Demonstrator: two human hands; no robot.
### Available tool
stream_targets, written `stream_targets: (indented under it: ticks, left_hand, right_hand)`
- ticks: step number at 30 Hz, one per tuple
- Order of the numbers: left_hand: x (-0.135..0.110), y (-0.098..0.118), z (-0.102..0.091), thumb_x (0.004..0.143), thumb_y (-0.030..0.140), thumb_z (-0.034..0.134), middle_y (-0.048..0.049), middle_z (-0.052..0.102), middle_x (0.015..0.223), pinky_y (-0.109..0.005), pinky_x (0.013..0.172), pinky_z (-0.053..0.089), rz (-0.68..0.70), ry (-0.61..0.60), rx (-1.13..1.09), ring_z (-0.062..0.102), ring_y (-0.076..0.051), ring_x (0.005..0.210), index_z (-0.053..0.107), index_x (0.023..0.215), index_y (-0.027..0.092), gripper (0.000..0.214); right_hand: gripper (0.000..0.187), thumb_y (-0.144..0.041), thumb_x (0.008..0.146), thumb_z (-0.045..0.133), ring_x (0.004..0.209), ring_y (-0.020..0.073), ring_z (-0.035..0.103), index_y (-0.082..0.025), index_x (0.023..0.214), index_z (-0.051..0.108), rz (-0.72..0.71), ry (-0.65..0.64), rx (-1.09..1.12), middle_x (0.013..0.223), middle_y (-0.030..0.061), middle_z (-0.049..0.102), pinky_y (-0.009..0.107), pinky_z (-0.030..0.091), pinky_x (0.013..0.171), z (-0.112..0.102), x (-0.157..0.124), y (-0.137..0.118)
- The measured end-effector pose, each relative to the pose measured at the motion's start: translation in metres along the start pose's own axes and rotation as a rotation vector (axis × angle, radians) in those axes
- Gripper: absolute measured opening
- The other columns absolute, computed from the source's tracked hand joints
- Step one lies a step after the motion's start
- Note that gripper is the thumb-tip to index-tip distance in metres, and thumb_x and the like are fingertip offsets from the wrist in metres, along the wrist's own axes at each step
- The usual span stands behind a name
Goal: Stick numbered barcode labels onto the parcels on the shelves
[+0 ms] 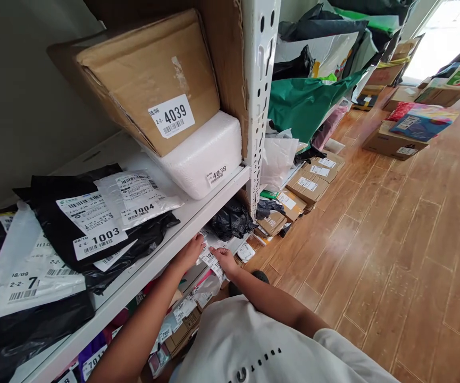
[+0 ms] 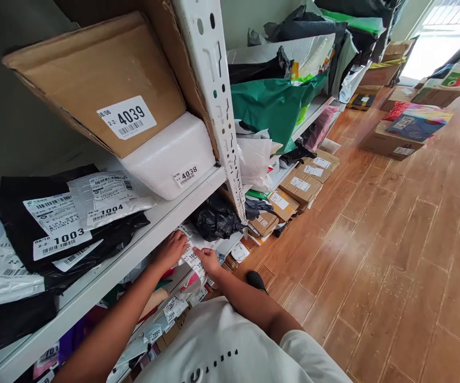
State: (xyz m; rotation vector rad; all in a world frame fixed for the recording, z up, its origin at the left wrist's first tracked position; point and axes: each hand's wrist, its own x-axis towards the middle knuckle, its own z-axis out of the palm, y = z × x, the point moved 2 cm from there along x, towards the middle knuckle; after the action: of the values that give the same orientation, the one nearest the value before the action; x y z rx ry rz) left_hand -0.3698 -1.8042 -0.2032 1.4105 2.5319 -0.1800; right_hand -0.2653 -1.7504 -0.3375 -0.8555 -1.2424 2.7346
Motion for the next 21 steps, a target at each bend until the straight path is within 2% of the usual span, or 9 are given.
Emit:
stream_targets:
  ticks: [2,4,7,10,12,15,17,19,21]
  left_hand:
    - [-0.001,0.0,0.002,0.091,0.023,0.043,-0.0123,0.058,0.103,-0.042,0.092,0.044,0.01,0.01,0.027,0.055,-0.028,0.103,0.059,0.09,0.016,0.018]
    - [-0.002,0.0,0.004,0.09,0.022,0.044,-0.012,0.059,0.104,-0.042,0.093,0.044,0.02,0.016,0.04,0.055,-0.028,0.106,0.06,0.091,0.017,0.016]
    - [-0.003,0.0,0.005,0.087,0.021,0.049,-0.0163,0.058,0.115,-0.044,0.095,0.044,-0.001,0.045,0.048,0.054,-0.03,0.11,0.057,0.106,0.014,0.022]
    - [0.006,0.007,0.004,0.081,0.015,0.053,-0.0192,0.055,0.121,-0.045,0.094,0.045,0.013,0.055,0.032,0.054,-0.031,0.11,0.051,0.121,0.011,0.041]
    - [0.019,0.017,0.005,0.079,0.01,0.052,-0.0122,0.058,0.121,-0.041,0.099,0.043,0.111,0.025,0.005,0.054,-0.026,0.112,0.053,0.122,0.019,0.044]
    - [0.047,0.032,0.01,0.074,0.006,0.058,-0.0056,0.049,0.14,-0.038,0.113,0.029,0.291,-0.03,-0.05,0.04,-0.021,0.132,0.043,0.135,0.028,0.066]
    - [0.066,0.037,0.016,0.068,0.006,0.064,-0.0116,0.038,0.149,-0.043,0.115,0.026,0.325,-0.054,-0.076,0.031,-0.025,0.139,0.034,0.142,0.023,0.081]
    - [0.081,0.036,0.02,0.068,0.004,0.064,-0.0171,0.041,0.146,-0.047,0.11,0.032,0.312,-0.066,-0.087,0.033,-0.029,0.137,0.043,0.135,0.017,0.071]
    - [0.087,0.031,0.02,0.072,0.002,0.058,-0.0159,0.047,0.139,-0.045,0.107,0.036,0.323,-0.077,-0.092,0.037,-0.028,0.134,0.06,0.113,0.017,0.044]
  right_hand:
    - [0.048,-0.062,0.063,0.072,0.043,0.0065,0.036,-0.019,0.058,0.053,0.039,-0.019,0.011,0.045,-0.0076,0.044,0.023,0.029,0.045,-0.008,-0.005,0.001]
    - [0.045,-0.056,0.055,0.08,0.046,0.0089,0.046,-0.017,0.062,0.058,0.095,-0.08,0.01,0.05,-0.0051,0.053,0.024,0.035,0.048,-0.02,-0.013,0.004]
    - [0.045,-0.048,0.046,0.087,0.051,0.013,0.055,-0.015,0.068,0.065,0.152,-0.121,-0.011,0.058,-0.0003,0.063,0.026,0.04,0.051,-0.051,-0.029,0.007]
    - [0.044,-0.047,0.049,0.086,0.052,0.0115,0.055,-0.015,0.07,0.066,0.122,-0.09,-0.014,0.061,-0.0004,0.065,0.025,0.041,0.053,-0.084,-0.039,0.004]
    - [0.042,-0.048,0.053,0.084,0.057,0.0116,0.056,-0.016,0.073,0.066,0.07,-0.079,-0.002,0.067,0.0,0.067,0.025,0.043,0.057,-0.098,-0.04,-0.001]
    - [0.039,-0.048,0.058,0.082,0.064,0.0126,0.058,-0.017,0.077,0.066,-0.01,-0.08,0.012,0.074,0.0009,0.068,0.026,0.044,0.062,-0.104,-0.03,-0.013]
    - [0.039,-0.047,0.059,0.082,0.064,0.0126,0.058,-0.017,0.079,0.066,-0.055,-0.087,0.017,0.075,0.0002,0.068,0.026,0.044,0.063,-0.101,-0.02,-0.022]
    - [0.041,-0.047,0.059,0.082,0.064,0.0122,0.057,-0.018,0.083,0.066,-0.087,-0.095,0.024,0.076,-0.0005,0.068,0.026,0.044,0.064,-0.095,-0.01,-0.029]
    - [0.043,-0.049,0.06,0.081,0.064,0.0118,0.056,-0.019,0.088,0.067,-0.106,-0.096,0.031,0.077,-0.0007,0.068,0.026,0.043,0.064,-0.088,-0.001,-0.034]
